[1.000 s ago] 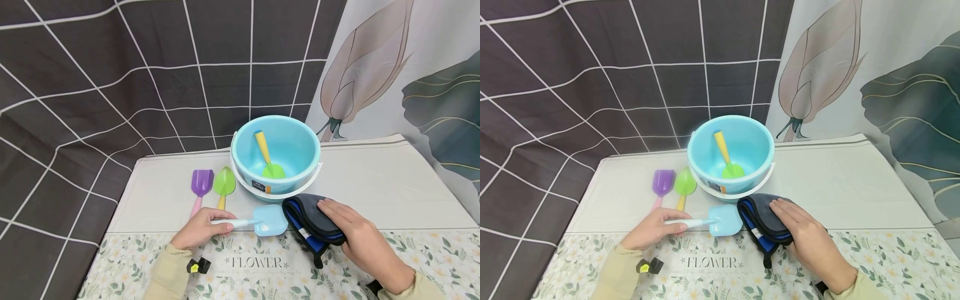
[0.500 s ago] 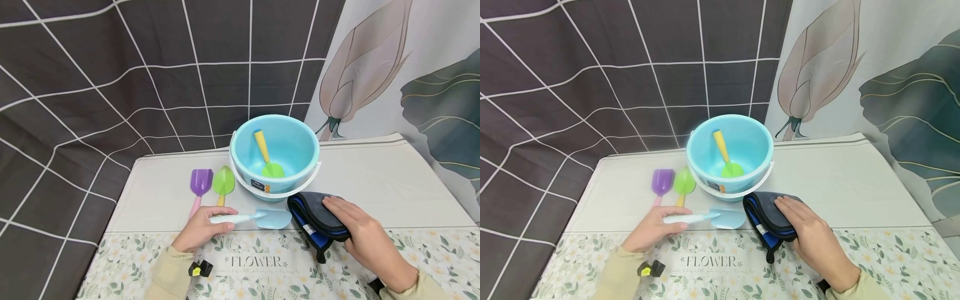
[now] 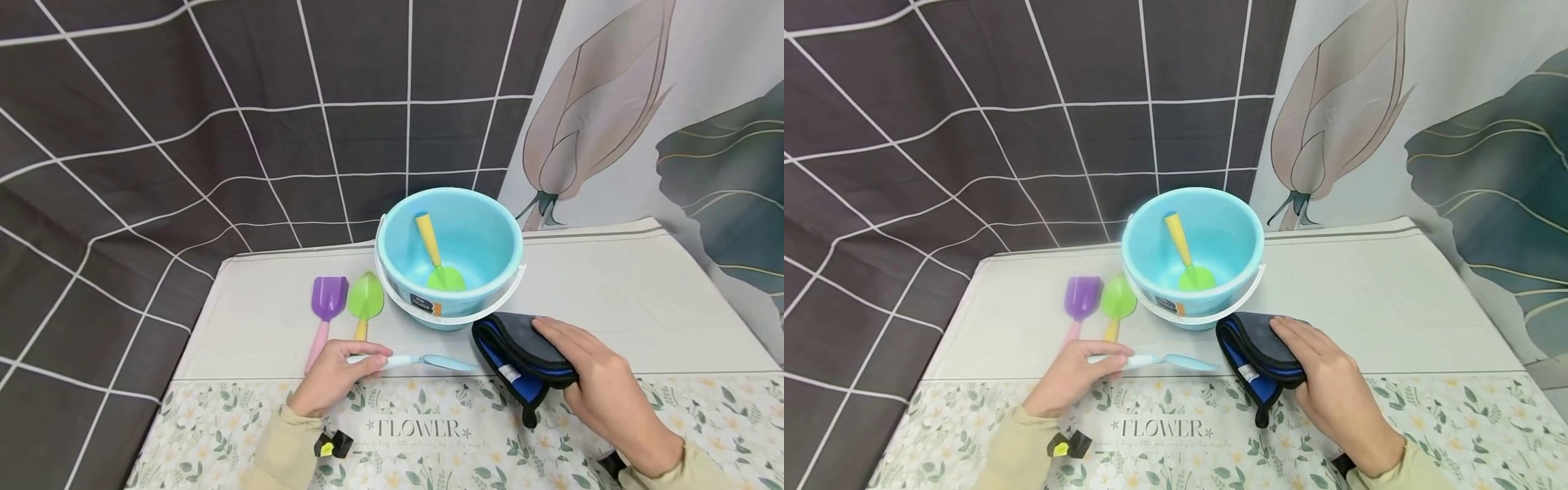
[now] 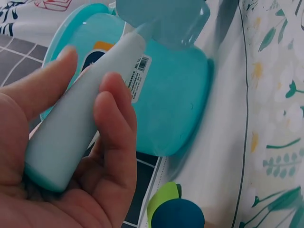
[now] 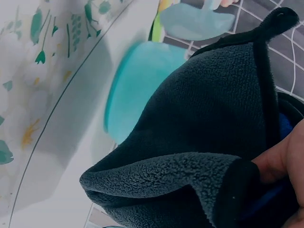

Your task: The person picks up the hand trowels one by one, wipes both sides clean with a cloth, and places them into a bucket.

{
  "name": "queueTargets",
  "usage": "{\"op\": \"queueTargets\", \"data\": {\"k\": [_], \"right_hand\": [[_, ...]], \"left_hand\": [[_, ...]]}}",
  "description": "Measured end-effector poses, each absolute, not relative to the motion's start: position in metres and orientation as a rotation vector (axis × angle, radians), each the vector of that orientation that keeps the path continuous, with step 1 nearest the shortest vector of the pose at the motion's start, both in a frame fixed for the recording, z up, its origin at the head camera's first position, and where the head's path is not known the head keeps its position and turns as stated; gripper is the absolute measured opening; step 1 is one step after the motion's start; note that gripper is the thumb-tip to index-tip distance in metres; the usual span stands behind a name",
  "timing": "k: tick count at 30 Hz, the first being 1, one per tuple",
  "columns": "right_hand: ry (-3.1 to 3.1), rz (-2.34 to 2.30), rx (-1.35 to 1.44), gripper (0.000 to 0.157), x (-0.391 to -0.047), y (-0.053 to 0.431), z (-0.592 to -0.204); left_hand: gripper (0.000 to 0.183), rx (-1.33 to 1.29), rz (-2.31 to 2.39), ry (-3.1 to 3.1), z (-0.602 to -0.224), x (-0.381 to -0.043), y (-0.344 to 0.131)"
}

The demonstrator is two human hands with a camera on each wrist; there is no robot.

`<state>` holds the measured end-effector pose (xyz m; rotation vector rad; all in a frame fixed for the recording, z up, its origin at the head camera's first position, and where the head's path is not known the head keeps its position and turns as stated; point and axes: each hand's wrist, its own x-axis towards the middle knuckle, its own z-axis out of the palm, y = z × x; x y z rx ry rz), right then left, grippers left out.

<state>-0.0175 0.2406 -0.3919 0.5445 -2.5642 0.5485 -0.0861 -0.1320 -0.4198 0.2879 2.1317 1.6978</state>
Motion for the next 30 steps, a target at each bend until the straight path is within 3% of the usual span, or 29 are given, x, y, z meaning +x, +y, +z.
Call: {"op": "queueTargets", "data": {"k": [14, 18, 19, 22, 30], "right_hand": [[-2.446, 0.668, 0.623, 0.075, -0.019, 0.225, -0.385], [-2.416, 0.716, 0.652, 0.042, -0.019, 0.215, -0.384], [-2.419, 0.729, 0.655, 0.04, -0.019, 0.212, -0.383], [-2.421, 0.758, 0.669, 0.053, -0.019, 0.204, -0.382], [-2.299, 0.859, 0.741, 0.047, -0.022, 0.187, -0.38]], "left_hand": [[0.023, 0.422, 1.613, 2.179, -0.422, -0.084, -0.127], [0.026, 0.409, 1.596, 2.19, -0.422, -0.084, -0.125], [0.027, 0.41, 1.594, 2.188, -0.422, -0.084, -0.125], [0.03, 0.422, 1.591, 2.173, -0.422, -0.084, -0.123], [0.034, 0.482, 1.595, 2.151, -0.423, -0.085, -0.121]]}}
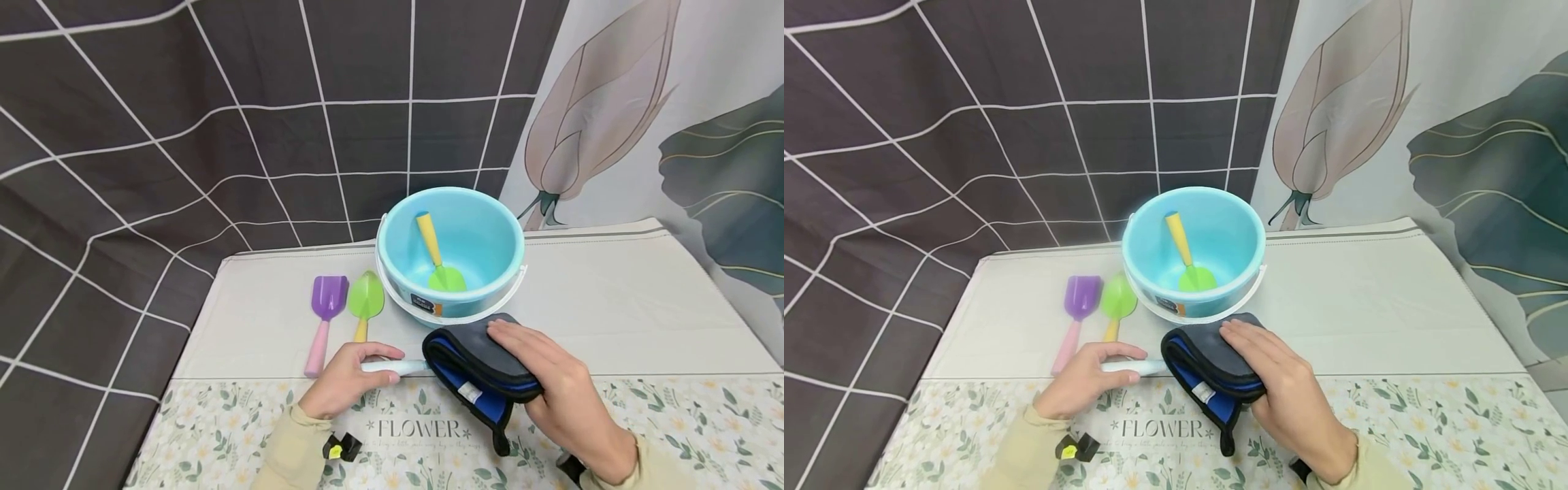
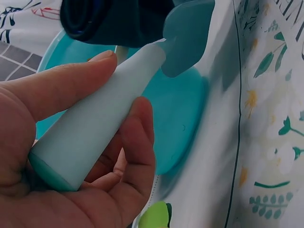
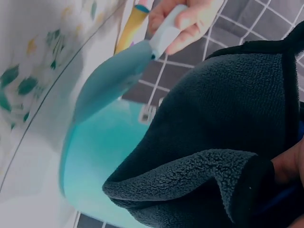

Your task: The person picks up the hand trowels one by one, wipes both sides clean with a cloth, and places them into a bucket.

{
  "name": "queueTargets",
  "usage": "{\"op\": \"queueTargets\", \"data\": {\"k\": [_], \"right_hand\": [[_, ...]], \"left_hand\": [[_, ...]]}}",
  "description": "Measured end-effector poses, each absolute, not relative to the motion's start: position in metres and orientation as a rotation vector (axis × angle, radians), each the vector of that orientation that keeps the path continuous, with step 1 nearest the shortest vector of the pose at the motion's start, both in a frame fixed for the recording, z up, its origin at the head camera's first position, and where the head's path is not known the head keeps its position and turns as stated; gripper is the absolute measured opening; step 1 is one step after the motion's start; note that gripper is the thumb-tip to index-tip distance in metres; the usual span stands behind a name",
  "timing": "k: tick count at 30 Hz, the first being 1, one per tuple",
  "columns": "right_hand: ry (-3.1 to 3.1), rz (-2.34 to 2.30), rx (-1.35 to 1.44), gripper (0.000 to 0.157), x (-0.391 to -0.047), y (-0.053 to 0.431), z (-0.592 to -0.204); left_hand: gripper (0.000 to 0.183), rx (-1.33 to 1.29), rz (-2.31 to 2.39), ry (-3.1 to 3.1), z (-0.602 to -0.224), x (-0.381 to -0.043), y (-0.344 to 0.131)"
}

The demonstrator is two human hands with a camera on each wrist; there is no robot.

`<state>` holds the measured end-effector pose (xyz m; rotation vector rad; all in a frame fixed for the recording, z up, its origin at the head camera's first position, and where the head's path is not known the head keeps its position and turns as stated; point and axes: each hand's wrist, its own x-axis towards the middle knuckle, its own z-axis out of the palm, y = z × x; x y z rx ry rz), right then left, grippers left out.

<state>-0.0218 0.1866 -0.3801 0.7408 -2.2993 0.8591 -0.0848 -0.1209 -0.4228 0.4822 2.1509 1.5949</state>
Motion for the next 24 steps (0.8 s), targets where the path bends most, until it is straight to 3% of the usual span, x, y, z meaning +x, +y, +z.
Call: {"op": "queueTargets", "data": {"k": [20, 24], "right_hand": [[-2.345, 0.839, 0.902, 0.041, -0.021, 0.162, -0.393], [-2.41, 0.82, 0.947, 0.077, -0.02, 0.164, -0.396]], "left_hand": [[0.031, 0.374, 1.647, 2.142, -0.424, -0.082, -0.115], [0.03, 0.368, 1.657, 2.109, -0.423, -0.082, -0.115]]}}
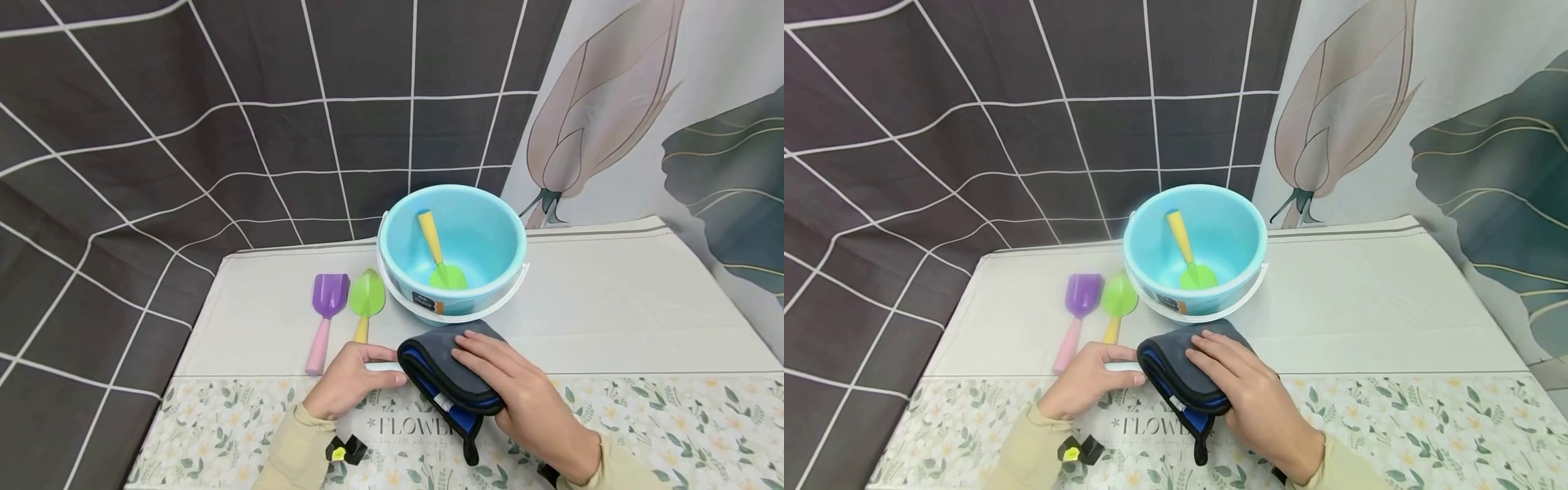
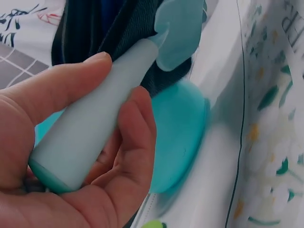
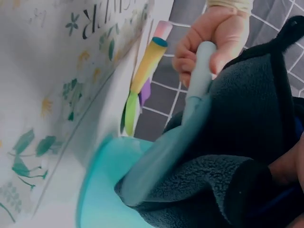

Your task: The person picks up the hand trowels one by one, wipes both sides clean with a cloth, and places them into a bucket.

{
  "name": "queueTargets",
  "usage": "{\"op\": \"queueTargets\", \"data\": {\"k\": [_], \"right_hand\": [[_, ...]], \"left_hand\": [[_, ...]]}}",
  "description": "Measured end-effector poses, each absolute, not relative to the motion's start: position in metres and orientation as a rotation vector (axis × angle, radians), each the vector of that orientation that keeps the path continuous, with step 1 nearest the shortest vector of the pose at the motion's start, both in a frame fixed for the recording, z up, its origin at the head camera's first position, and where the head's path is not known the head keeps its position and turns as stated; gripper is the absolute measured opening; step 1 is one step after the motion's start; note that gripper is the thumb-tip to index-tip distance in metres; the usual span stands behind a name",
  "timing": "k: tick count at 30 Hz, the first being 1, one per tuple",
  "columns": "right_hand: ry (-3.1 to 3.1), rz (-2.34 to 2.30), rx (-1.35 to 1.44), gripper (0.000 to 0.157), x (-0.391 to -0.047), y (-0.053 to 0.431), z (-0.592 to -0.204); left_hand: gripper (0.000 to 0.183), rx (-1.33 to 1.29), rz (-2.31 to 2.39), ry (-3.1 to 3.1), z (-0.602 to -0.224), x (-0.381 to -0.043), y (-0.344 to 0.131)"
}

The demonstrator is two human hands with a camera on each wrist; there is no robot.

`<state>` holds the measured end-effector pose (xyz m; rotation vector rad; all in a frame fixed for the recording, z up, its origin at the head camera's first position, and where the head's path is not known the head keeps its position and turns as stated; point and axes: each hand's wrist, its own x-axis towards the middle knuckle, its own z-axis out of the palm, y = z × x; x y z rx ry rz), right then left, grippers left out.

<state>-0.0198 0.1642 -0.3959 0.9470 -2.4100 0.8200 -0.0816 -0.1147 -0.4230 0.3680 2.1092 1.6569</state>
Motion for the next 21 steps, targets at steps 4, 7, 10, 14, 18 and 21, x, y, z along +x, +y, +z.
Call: {"op": "queueTargets", "data": {"k": [4, 7, 10, 14, 18, 21], "right_hand": [[-2.487, 0.769, 0.967, 0.095, -0.018, 0.166, -0.398], [-2.552, 0.699, 0.989, 0.1, -0.018, 0.167, -0.399], [-2.567, 0.615, 1.04, 0.101, -0.02, 0.168, -0.402], [-2.573, 0.533, 1.091, 0.098, -0.021, 0.167, -0.406], [-2.576, 0.509, 1.112, 0.094, -0.021, 0.168, -0.409], [-2.56, 0.52, 1.125, 0.093, -0.021, 0.17, -0.411]], "left_hand": [[0.03, 0.365, 1.698, 2.033, -0.423, -0.082, -0.115], [0.03, 0.357, 1.734, 1.993, -0.424, -0.082, -0.115], [0.03, 0.341, 1.759, 1.988, -0.424, -0.082, -0.114], [0.031, 0.316, 1.79, 2.028, -0.423, -0.081, -0.113], [0.031, 0.272, 1.811, 2.065, -0.422, -0.079, -0.112], [0.031, 0.235, 1.827, 2.07, -0.422, -0.078, -0.111]]}}
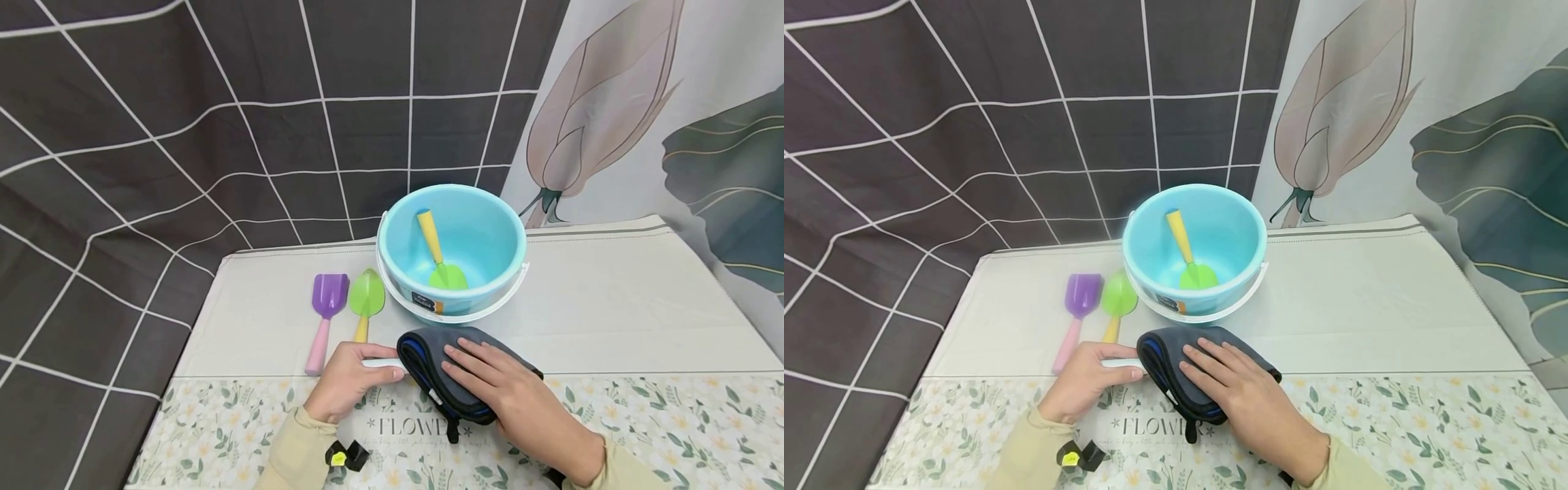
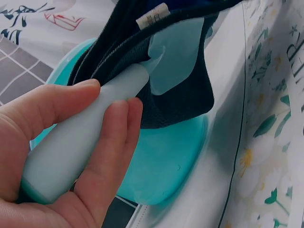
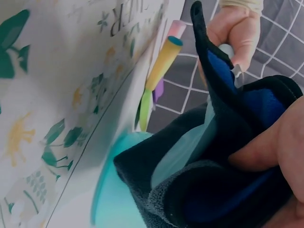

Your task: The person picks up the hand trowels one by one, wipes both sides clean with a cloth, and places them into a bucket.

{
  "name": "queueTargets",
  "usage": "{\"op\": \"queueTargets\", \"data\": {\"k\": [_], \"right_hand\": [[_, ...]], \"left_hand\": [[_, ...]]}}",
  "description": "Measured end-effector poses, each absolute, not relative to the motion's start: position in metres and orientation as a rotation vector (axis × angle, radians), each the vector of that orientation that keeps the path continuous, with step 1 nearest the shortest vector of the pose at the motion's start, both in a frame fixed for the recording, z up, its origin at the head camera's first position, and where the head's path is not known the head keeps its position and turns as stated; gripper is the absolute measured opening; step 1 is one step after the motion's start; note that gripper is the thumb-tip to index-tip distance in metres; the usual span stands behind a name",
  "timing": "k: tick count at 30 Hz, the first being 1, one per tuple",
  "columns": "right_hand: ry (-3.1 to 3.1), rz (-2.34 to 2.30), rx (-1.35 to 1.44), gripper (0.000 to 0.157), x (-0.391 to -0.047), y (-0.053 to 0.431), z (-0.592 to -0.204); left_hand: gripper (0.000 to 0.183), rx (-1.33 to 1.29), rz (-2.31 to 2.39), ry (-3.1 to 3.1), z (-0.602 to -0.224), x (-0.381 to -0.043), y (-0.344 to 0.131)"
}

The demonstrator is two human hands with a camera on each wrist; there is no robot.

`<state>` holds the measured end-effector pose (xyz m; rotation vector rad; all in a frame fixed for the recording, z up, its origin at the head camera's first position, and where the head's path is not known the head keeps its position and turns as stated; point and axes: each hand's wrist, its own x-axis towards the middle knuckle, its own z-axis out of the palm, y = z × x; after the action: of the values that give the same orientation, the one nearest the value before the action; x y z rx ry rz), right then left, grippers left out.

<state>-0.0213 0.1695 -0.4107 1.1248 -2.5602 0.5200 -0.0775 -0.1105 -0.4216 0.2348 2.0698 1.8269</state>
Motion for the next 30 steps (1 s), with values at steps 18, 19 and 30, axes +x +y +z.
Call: {"op": "queueTargets", "data": {"k": [18, 19, 30], "right_hand": [[-2.583, 0.525, 1.09, 0.101, -0.024, 0.182, -0.416], [-2.592, 0.526, 1.084, 0.103, -0.024, 0.183, -0.416], [-2.607, 0.529, 1.024, 0.104, -0.024, 0.191, -0.417]], "left_hand": [[0.031, 0.157, 1.856, 2.053, -0.423, -0.079, -0.111], [0.031, 0.156, 1.862, 2.046, -0.423, -0.079, -0.112], [0.033, 0.132, 1.941, 1.939, -0.422, -0.079, -0.115]]}}
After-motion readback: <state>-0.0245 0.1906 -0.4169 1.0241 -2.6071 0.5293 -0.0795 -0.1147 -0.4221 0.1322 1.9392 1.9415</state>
